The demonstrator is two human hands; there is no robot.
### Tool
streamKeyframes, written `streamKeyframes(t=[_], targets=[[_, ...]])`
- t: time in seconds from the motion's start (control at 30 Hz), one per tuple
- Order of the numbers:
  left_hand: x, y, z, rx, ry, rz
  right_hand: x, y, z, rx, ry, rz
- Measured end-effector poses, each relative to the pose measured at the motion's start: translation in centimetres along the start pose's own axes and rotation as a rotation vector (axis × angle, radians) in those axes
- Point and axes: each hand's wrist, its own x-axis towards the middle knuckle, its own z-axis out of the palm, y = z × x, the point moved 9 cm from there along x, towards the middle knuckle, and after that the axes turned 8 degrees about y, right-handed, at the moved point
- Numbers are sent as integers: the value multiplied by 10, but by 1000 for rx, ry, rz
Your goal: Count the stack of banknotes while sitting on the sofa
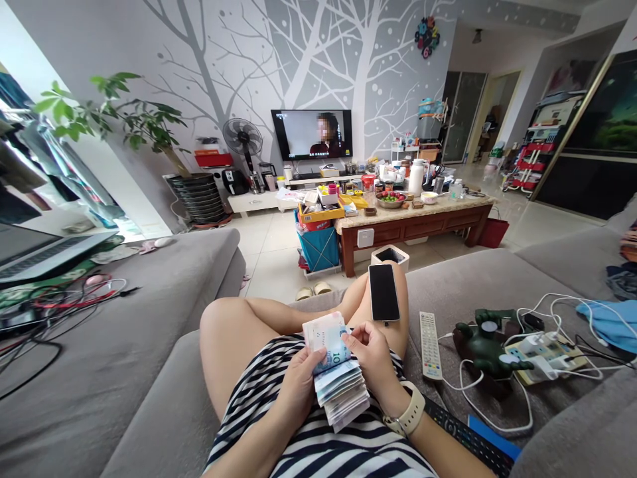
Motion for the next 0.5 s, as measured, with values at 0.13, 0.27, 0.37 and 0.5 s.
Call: streamKeyframes(t=[0.13, 0.27, 0.37, 0.5], targets=[[-3, 3, 2, 7, -1, 3, 3, 1, -2, -94, -4, -45], [-5, 7, 4, 7, 19, 7, 6, 5, -6, -168, 4, -75], [-4, 8, 2, 6, 65, 8, 5, 7, -6, -165, -21, -71], [1, 4, -6, -15, 121, 11, 0, 2, -3, -127, -41, -78]])
